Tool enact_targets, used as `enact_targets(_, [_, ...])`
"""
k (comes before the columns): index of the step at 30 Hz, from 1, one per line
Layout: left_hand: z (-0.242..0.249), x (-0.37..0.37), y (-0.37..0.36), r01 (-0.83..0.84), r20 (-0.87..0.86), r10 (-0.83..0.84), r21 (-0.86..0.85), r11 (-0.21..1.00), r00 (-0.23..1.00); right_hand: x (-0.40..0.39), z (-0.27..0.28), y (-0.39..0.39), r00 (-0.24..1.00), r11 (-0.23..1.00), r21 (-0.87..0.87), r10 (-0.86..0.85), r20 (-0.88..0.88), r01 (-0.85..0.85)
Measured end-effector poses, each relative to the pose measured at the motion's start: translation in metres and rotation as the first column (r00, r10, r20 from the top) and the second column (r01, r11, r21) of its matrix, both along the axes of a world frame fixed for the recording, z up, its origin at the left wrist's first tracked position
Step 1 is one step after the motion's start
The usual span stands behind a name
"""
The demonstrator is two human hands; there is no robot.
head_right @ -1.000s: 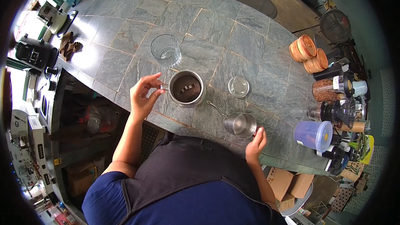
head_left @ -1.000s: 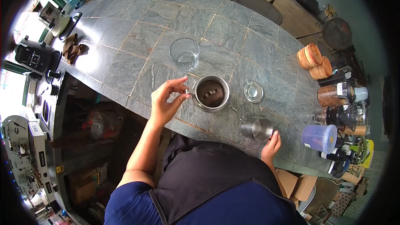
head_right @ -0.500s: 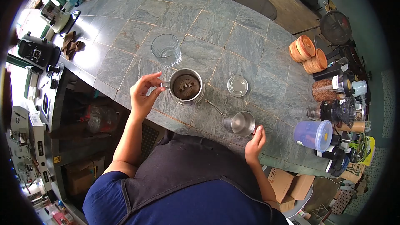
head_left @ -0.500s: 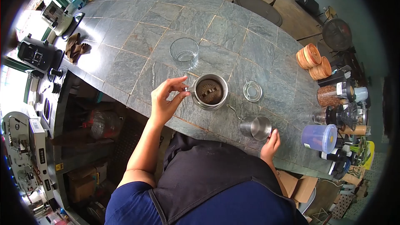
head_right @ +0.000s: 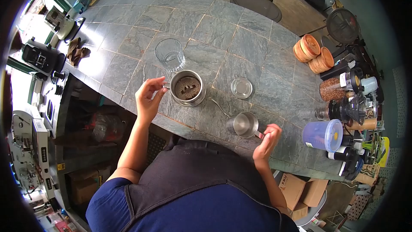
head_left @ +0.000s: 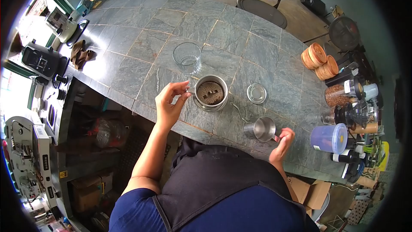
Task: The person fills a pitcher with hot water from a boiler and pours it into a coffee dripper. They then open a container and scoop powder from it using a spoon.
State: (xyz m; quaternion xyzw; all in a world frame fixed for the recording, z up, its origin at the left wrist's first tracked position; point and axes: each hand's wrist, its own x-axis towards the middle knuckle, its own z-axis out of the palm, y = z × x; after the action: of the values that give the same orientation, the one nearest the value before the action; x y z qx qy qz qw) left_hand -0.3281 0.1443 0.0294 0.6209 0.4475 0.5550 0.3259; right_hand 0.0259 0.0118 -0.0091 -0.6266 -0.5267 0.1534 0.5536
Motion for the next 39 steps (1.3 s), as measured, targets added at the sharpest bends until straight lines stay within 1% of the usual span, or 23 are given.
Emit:
enact_targets(1, [0.002, 0.0, 0.0, 0.003, -0.003, -0.003, 0.003, 1.0, 1.0, 0.006, 0.005, 0.002, 1.0, 1.0, 0.003, -0.003, -0.003, 0.003])
enact_targets(3, [0.007, 0.0, 0.0, -0.013, 0.056, 0.014, -0.026, 1.0, 0.998, 0.028, 0.016, 0.006, 0.959, 0.985, 0.112, -0.158, 0.234, 0.135])
enact_targets(5, [0.006, 0.001, 0.001, -0.021, 0.005, 0.021, -0.007, 1.0, 1.0, 0.049, 0.026, 0.009, 0.922, 0.953, 0.185, -0.285, 0.264, 0.242])
enact_targets(7, [0.009, 0.001, 0.0, -0.03, -0.044, 0.031, 0.017, 0.999, 0.999, 0.07, 0.037, 0.006, 0.879, 0.924, 0.143, -0.382, 0.284, 0.355])
enact_targets(9, [0.015, -0.001, 0.001, -0.031, -0.05, 0.031, 0.004, 1.0, 0.998, 0.09, 0.049, 0.003, 0.82, 0.901, 0.229, -0.432, 0.377, 0.369])
enact_targets(11, [0.014, -0.001, 0.001, -0.024, -0.09, 0.024, 0.004, 1.0, 0.996, 0.107, 0.064, -0.003, 0.689, 0.864, 0.309, -0.503, 0.522, 0.397])
enact_targets(13, [0.011, 0.0, -0.002, -0.019, -0.13, 0.019, -0.003, 1.0, 0.991, 0.134, 0.074, -0.013, 0.462, 0.81, 0.362, -0.567, 0.682, 0.461])
enact_targets(15, [0.008, 0.004, -0.005, -0.046, -0.128, 0.047, 0.014, 0.999, 0.991, 0.162, 0.085, -0.022, 0.269, 0.688, 0.409, -0.655, 0.707, 0.6])
enact_targets(16, [0.007, 0.005, -0.007, -0.04, -0.128, 0.042, 0.012, 0.999, 0.991, 0.179, 0.086, -0.026, 0.187, 0.564, 0.363, -0.693, 0.696, 0.742])
enact_targets(18, [0.005, 0.007, -0.012, -0.166, -0.099, 0.167, 0.018, 0.986, 0.981, 0.215, 0.086, -0.035, 0.173, 0.433, 0.197, -0.677, 0.715, 0.88])
enact_targets(19, [0.004, 0.005, -0.015, -0.209, -0.147, 0.212, 0.038, 0.977, 0.966, 0.227, 0.087, -0.035, 0.156, 0.357, 0.131, -0.67, 0.726, 0.925])
enact_targets(20, [0.004, 0.002, -0.019, -0.262, -0.22, 0.276, 0.088, 0.961, 0.936, 0.247, 0.082, -0.037, 0.148, 0.348, 0.132, -0.672, 0.726, 0.928])
enact_targets(21, [0.007, 0.002, -0.025, -0.313, -0.286, 0.342, 0.143, 0.939, 0.895, 0.256, 0.08, -0.035, 0.423, 0.491, -0.061, -0.672, 0.608, 0.869])
enact_targets(22, [0.007, 0.003, -0.03, -0.347, -0.243, 0.369, 0.13, 0.929, 0.897, 0.264, 0.078, -0.035, 0.657, 0.634, -0.22, -0.619, 0.429, 0.741])
enact_targets(23, [0.004, 0.003, -0.037, -0.345, -0.243, 0.367, 0.13, 0.93, 0.898, 0.268, 0.073, -0.037, 0.656, 0.633, -0.219, -0.621, 0.429, 0.743])
enact_targets(26, [-0.009, 0.005, -0.062, -0.357, -0.239, 0.421, 0.271, 0.894, 0.875, 0.229, 0.082, -0.03, 0.563, 0.649, -0.051, -0.615, 0.551, 0.759])
enact_targets(29, [-0.011, 0.024, -0.09, -0.164, -0.325, 0.337, 0.459, 0.873, 0.883, 0.219, 0.082, -0.031, 0.59, 0.682, -0.027, -0.611, 0.529, 0.731])
enact_targets(30, [-0.015, 0.031, -0.098, -0.069, -0.333, 0.248, 0.468, 0.881, 0.91, 0.214, 0.082, -0.033, 0.59, 0.681, -0.028, -0.612, 0.527, 0.731])
enact_targets(32, [-0.017, 0.051, -0.107, 0.168, -0.336, -0.006, 0.455, 0.874, 0.942, 0.2, 0.082, -0.037, 0.697, 0.816, 0.045, -0.52, 0.493, 0.577])
enact_targets(33, [-0.015, 0.061, -0.11, 0.306, -0.327, -0.167, 0.437, 0.846, 0.93, 0.19, 0.083, -0.039, 0.699, 0.817, 0.044, -0.518, 0.492, 0.575])
enact_targets(35, [0.009, 0.084, -0.106, 0.535, -0.399, -0.395, 0.349, 0.77, 0.828, 0.165, 0.087, -0.047, 0.817, 0.918, 0.032, -0.366, 0.444, 0.394])
enact_targets(37, [0.022, 0.108, -0.101, 0.637, -0.431, -0.482, 0.372, 0.676, 0.763, 0.141, 0.092, -0.054, 0.859, 0.95, 0.037, -0.297, 0.417, 0.311])
enact_targets(39, [0.033, 0.138, -0.1, 0.683, -0.352, -0.585, 0.392, 0.617, 0.731, 0.126, 0.094, -0.062, 0.94, 0.988, 0.03, -0.155, 0.305, 0.153])
